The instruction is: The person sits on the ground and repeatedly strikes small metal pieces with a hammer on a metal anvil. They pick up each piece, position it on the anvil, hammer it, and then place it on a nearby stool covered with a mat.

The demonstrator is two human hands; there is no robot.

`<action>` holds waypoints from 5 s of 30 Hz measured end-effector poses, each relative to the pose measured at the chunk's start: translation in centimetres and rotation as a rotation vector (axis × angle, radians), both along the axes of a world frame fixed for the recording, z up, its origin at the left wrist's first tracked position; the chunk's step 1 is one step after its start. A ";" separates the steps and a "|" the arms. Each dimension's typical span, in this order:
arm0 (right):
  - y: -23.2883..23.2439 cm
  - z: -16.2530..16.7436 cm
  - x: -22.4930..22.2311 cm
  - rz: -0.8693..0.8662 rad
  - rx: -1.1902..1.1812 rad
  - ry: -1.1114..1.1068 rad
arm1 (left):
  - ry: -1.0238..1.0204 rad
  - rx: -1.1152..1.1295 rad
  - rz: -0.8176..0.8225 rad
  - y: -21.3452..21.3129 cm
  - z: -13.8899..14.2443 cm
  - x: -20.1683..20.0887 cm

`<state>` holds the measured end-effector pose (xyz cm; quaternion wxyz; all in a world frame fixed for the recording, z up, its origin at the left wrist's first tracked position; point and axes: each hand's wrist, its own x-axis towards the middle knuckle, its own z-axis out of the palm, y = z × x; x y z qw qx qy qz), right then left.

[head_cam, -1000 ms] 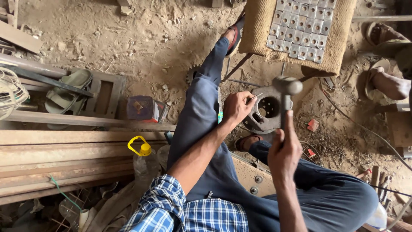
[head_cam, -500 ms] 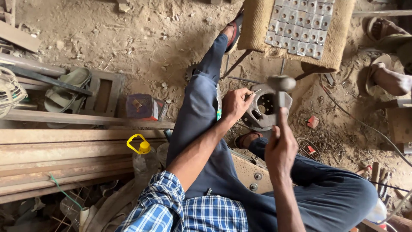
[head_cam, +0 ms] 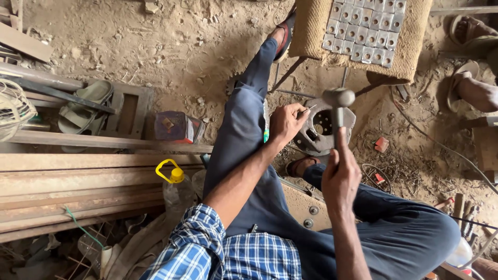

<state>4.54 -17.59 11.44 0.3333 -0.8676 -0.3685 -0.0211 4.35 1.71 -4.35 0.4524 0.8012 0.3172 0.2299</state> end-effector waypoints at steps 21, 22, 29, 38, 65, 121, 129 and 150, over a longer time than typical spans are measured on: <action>0.9 -1.0 -1.1 0.086 0.067 0.196 | -0.020 -0.037 0.034 -0.1 0.9 -0.1; 0.8 -0.8 -1.3 0.078 0.076 0.189 | -0.016 0.011 0.047 -0.2 0.8 -0.1; 0.1 0.2 -1.6 0.028 0.115 -0.010 | -0.015 0.034 0.010 -0.1 0.8 0.2; 0.7 -0.5 -0.2 -0.020 -0.094 0.196 | -0.154 0.058 0.043 -0.2 0.9 0.2; 0.1 -1.5 0.2 0.101 -0.025 0.138 | 0.020 -0.084 -0.028 -0.2 0.5 0.2; -2.7 -2.2 -0.9 -0.134 -0.226 0.303 | -0.133 0.094 0.038 -0.7 4.1 -1.6; -2.9 -2.6 -0.9 -0.114 -0.187 0.264 | -0.260 -0.006 0.068 -0.2 2.5 -1.2; -2.6 -2.4 -1.0 -0.049 -0.104 0.134 | -0.349 -0.028 0.069 0.1 0.6 1.4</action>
